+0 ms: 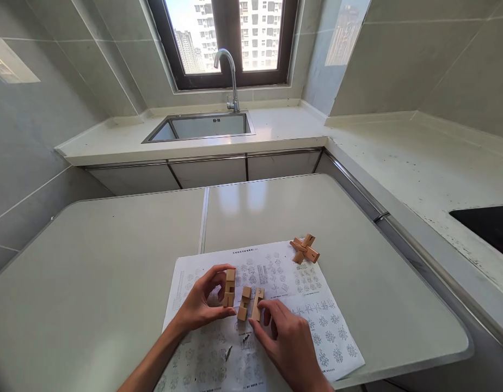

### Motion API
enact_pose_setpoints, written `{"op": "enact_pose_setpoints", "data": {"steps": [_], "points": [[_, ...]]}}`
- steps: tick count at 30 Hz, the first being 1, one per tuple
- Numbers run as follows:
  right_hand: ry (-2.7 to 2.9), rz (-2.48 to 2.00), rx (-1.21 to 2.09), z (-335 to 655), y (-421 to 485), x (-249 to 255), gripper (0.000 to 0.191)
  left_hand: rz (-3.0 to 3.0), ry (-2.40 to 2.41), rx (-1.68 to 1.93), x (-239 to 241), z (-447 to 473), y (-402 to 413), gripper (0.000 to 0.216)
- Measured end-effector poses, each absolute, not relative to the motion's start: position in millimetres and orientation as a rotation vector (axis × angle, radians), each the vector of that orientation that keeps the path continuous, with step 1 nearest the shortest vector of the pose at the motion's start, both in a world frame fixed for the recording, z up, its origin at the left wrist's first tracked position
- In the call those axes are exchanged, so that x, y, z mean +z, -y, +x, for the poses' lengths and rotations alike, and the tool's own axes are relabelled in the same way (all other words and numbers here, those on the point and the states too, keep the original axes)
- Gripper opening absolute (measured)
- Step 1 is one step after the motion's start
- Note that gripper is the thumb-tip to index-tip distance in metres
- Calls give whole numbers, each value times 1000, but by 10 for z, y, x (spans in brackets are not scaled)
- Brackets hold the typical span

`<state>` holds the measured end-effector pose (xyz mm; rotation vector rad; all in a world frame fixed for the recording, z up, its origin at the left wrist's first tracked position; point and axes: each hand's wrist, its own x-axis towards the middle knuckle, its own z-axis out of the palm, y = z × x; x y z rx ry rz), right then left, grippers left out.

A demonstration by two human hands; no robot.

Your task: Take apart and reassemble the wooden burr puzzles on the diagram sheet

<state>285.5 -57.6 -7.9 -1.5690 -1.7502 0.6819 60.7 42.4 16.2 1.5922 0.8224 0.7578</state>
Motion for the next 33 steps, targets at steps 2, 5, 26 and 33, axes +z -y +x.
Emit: {"op": "enact_pose_setpoints", "data": {"steps": [2,5,26,33], "points": [[1668,-1533,767,2906,534,-6,25,1561,-838,750,153,600,-431,72],[1532,-1447,905,2961,380,146,23,1539,-865,751,137,587,-444,71],[1472,-1157,1309,3041,-452,7,37,1516,-1100,861,99,578,-511,70],[1385,-982,1474,2966,-409,-48,38,1555,-1093,825,83,595,-510,69]]}}
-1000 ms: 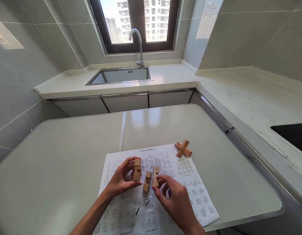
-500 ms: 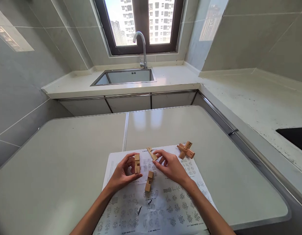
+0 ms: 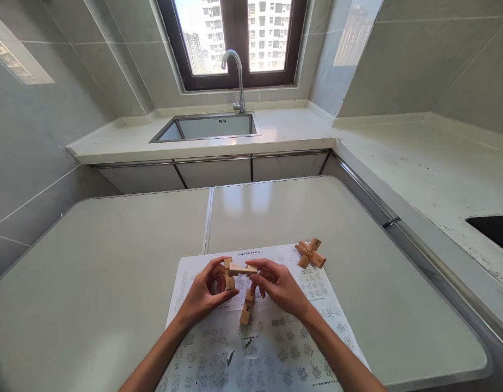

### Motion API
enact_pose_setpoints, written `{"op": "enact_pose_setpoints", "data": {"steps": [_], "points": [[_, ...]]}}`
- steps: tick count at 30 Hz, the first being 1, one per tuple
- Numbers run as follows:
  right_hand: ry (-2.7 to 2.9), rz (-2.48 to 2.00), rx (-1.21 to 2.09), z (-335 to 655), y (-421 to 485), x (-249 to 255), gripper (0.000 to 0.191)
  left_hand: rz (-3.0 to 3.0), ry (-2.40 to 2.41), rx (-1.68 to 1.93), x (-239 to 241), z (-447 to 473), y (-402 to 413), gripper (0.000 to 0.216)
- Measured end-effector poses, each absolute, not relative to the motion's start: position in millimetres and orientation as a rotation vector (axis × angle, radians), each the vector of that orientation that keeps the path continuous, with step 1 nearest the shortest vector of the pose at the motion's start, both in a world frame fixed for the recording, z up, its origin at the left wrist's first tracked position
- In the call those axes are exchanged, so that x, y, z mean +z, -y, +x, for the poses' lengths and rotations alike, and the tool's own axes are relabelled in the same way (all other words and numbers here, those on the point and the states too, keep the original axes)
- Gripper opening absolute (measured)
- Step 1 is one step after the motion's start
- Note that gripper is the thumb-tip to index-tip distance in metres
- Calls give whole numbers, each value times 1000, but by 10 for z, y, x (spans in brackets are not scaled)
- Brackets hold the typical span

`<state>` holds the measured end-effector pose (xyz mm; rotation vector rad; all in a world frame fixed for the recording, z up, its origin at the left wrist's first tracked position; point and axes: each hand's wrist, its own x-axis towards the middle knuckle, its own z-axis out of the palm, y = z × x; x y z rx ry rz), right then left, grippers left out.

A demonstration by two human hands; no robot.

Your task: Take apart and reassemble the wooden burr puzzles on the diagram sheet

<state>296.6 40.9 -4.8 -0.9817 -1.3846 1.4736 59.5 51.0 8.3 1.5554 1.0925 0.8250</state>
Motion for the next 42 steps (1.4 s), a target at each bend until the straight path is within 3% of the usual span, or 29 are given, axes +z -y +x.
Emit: {"op": "enact_pose_setpoints", "data": {"steps": [13,42], "points": [[1589,-1103,1210,2894,-366,-56,24,1551,-1035,763,154,681,-449,67],[1644,-1173,1033,2881,-342,-54,21,1538,-962,731,144,673,-429,62]]}}
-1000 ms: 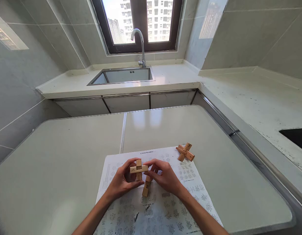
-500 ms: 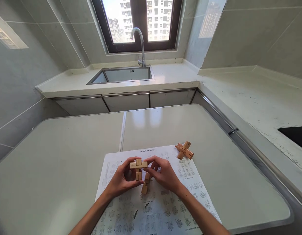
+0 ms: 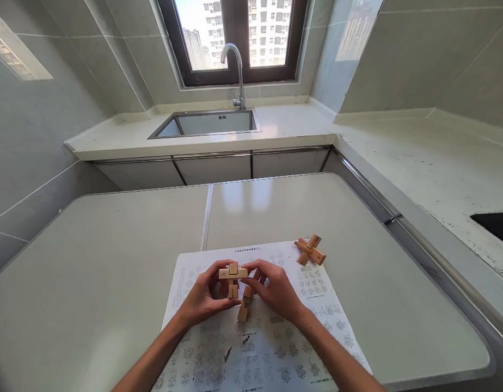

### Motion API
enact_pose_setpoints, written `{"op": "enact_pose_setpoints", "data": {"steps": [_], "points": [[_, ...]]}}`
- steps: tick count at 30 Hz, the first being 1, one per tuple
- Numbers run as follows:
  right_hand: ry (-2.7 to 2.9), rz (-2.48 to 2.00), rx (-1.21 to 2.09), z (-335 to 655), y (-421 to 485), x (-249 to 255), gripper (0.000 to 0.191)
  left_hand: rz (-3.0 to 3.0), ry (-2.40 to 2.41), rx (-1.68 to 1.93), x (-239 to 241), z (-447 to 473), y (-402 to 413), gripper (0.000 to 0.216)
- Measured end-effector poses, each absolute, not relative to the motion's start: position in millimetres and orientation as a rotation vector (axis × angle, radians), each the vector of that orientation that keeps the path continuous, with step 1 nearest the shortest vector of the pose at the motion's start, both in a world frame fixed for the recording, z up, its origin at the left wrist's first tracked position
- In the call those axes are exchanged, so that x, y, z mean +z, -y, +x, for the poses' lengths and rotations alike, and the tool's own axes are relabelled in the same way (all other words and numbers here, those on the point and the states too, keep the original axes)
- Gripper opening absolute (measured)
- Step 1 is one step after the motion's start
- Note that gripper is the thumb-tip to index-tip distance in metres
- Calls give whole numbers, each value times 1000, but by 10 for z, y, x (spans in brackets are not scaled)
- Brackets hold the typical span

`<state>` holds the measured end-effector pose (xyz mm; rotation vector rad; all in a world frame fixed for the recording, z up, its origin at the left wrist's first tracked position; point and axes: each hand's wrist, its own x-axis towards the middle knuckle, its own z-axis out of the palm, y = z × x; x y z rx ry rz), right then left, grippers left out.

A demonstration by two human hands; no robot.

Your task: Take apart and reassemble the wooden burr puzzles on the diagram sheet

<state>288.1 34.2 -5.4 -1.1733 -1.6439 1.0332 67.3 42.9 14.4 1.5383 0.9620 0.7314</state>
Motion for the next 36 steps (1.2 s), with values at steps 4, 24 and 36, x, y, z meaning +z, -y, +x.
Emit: {"op": "enact_pose_setpoints", "data": {"steps": [4,24,36], "points": [[1656,-1161,1026,2878,-348,-72,22,1558,-959,726,140,675,-434,61],[1718,-1093,941,2885,-347,-107,20,1541,-954,771,158,688,-439,61],[1713,-1095,976,2880,-339,-93,14,1519,-923,749,131,691,-450,60]]}}
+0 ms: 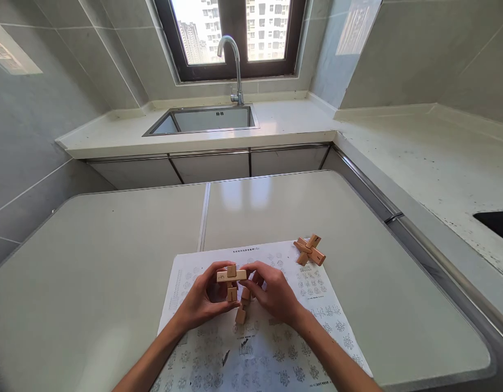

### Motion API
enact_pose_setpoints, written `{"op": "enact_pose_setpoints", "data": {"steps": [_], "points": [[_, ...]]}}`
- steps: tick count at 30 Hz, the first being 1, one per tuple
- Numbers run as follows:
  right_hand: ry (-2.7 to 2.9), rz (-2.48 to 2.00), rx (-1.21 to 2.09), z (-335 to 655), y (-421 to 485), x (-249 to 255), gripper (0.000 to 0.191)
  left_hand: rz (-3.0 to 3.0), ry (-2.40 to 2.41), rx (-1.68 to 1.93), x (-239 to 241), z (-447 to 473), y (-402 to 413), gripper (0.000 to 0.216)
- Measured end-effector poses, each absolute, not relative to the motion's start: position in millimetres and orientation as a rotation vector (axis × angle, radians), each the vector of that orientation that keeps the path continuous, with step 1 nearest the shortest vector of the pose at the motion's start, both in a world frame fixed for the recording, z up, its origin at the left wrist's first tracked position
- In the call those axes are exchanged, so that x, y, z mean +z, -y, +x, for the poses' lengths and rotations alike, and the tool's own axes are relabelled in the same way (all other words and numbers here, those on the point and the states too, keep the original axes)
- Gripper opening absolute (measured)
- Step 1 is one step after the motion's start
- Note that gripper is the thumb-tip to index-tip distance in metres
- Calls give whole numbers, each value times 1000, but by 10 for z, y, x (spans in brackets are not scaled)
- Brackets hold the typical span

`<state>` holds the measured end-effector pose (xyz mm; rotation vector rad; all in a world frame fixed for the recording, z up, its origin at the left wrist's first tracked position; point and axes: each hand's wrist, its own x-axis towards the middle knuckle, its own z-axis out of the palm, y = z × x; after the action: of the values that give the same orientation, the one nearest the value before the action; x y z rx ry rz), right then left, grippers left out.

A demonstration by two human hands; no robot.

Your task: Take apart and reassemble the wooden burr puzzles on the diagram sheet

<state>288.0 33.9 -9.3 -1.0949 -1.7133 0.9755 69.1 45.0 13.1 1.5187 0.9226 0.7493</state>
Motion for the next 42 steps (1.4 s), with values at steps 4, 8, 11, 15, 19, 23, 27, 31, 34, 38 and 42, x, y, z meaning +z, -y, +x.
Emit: {"op": "enact_pose_setpoints", "data": {"steps": [4,8,11,15,19,23,27,31,34,38,42], "points": [[1700,-1117,1003,2877,-350,-114,19,1493,-946,748,136,700,-442,62],[1714,-1146,1015,2911,-375,-126,24,1418,-992,788,123,689,-444,66],[1856,-1146,959,2972,-389,-79,14,1342,-1006,836,118,677,-456,66],[2040,-1100,953,3047,-398,-21,26,1284,-1040,859,132,675,-469,67],[2140,-1127,826,3055,-396,-43,22,1295,-1057,866,127,679,-473,68],[2223,-1128,793,3040,-373,-52,34,1312,-1064,865,104,676,-474,68],[2259,-1091,853,3066,-361,5,46,1312,-1053,866,103,676,-470,68],[2178,-1035,998,3115,-363,50,26,1307,-1058,870,111,683,-466,68],[2167,-1007,1040,3140,-356,48,47,1310,-1054,867,109,683,-467,67],[2259,-1017,936,3136,-347,31,59,1312,-1050,871,99,680,-467,68],[2273,-1079,896,3103,-355,-5,31,1333,-1065,872,104,679,-465,68]]}}
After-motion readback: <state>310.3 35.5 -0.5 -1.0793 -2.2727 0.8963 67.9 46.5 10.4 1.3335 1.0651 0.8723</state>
